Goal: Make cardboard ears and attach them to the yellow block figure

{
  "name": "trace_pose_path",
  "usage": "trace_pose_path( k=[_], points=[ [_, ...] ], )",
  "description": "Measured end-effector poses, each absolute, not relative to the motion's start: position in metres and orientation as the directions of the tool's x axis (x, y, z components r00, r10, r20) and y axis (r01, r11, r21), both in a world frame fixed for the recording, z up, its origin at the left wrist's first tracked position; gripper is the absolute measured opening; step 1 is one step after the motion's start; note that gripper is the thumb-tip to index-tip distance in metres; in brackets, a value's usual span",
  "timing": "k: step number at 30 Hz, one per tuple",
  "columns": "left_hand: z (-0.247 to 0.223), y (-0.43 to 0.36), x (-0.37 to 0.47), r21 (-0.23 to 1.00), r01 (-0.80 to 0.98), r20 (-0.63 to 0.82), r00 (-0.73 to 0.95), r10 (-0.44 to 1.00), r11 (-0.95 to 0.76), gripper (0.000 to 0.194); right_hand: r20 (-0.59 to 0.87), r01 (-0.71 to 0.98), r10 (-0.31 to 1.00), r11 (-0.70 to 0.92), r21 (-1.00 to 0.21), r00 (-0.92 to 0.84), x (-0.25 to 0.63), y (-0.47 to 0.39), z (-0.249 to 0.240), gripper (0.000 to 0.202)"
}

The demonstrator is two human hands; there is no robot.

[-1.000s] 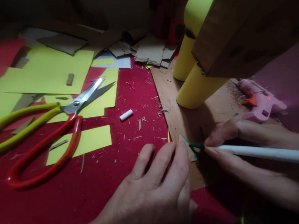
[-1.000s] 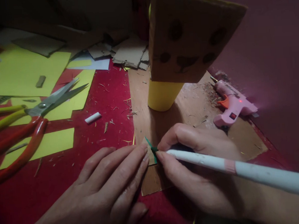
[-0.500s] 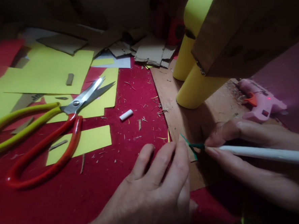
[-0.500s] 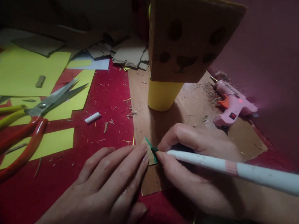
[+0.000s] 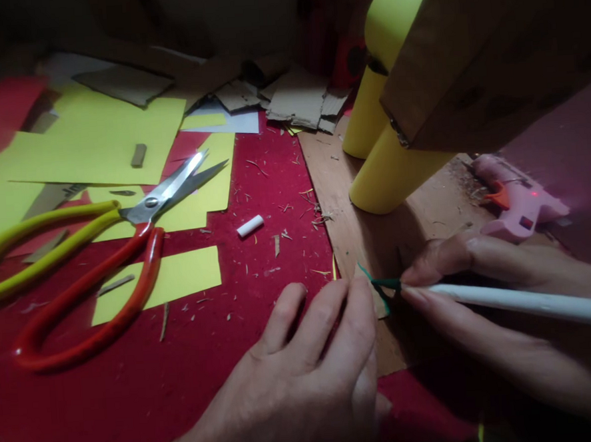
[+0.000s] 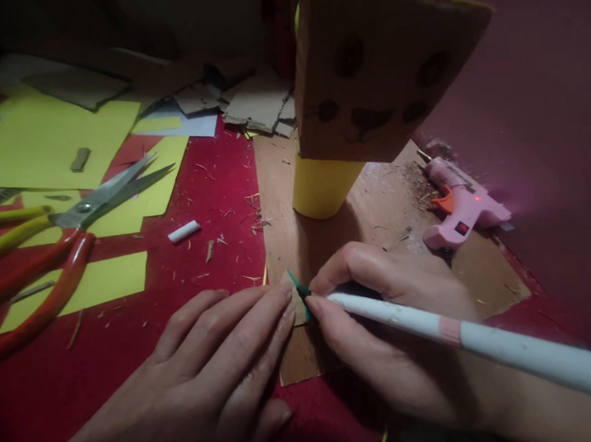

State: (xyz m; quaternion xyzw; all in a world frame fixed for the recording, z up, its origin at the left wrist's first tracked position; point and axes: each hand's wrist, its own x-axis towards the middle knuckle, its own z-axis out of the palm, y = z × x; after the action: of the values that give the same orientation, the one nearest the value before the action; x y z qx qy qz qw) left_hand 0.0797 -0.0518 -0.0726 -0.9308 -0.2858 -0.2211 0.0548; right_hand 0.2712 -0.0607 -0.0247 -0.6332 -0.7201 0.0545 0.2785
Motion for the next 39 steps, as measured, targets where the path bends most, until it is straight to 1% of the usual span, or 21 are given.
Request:
trace_pose_path(
  k=[4,9,12,16,20,23,26,29,32,37,39],
  points=[
    [-0.0713,-0.0496,0.0783,-0.027,0.526,0.437,0.771,0.463,-0.850,0.037,0.350,0.882,0.935,0.213,-0.421,-0.059,0.2703,-0.0593,-0.0251,0.008],
    [-0.0717,-0.0501,0.0784,-0.013,0.550,0.448,0.750,0.487,-0.835,0.035,0.354,0.877,0.934,0.215,-0.429,-0.056,0.2697,-0.0590,-0.0266,0.008],
    [-0.0723,-0.0498,0.0774,-0.039,0.523,0.450,0.770,0.452,-0.851,0.037,0.355,0.870,0.934,0.214,-0.445,-0.048,0.2700,-0.0595,-0.0259,0.009],
    [-0.0722,-0.0486,0.0760,-0.047,0.512,0.440,0.782,0.442,-0.858,0.037,0.341,0.871,0.938,0.220,-0.439,-0.065,0.2699,-0.0596,-0.0229,0.011],
    [-0.0720,-0.0482,0.0760,-0.054,0.507,0.446,0.783,0.434,-0.860,0.037,0.284,0.885,0.957,0.179,-0.431,-0.055,0.2697,-0.0603,-0.0190,0.014],
    [-0.0719,-0.0479,0.0762,-0.045,0.513,0.448,0.777,0.442,-0.857,0.036,0.240,0.877,0.969,0.165,-0.452,-0.058,0.2703,-0.0613,-0.0173,0.014],
    [-0.0718,-0.0485,0.0767,-0.043,0.519,0.446,0.775,0.448,-0.854,0.037,0.247,0.852,0.967,0.180,-0.491,-0.062,0.2713,-0.0618,-0.0177,0.013],
    [-0.0716,-0.0504,0.0782,-0.030,0.531,0.444,0.766,0.464,-0.847,0.037,0.258,0.844,0.964,0.185,-0.503,-0.058,0.2716,-0.0614,-0.0186,0.011],
    [-0.0713,-0.0518,0.0792,-0.004,0.561,0.437,0.745,0.503,-0.828,0.035,0.255,0.856,0.966,0.168,-0.490,-0.043,0.2709,-0.0608,-0.0189,0.010],
    [-0.0711,-0.0494,0.0771,-0.046,0.514,0.447,0.777,0.443,-0.857,0.037,0.247,0.900,0.968,0.138,-0.414,-0.035,0.2693,-0.0608,-0.0176,0.014],
    [-0.0710,-0.0482,0.0764,-0.043,0.513,0.450,0.776,0.442,-0.858,0.037,0.245,0.904,0.969,0.138,-0.404,-0.039,0.2690,-0.0610,-0.0168,0.015]
  ],
)
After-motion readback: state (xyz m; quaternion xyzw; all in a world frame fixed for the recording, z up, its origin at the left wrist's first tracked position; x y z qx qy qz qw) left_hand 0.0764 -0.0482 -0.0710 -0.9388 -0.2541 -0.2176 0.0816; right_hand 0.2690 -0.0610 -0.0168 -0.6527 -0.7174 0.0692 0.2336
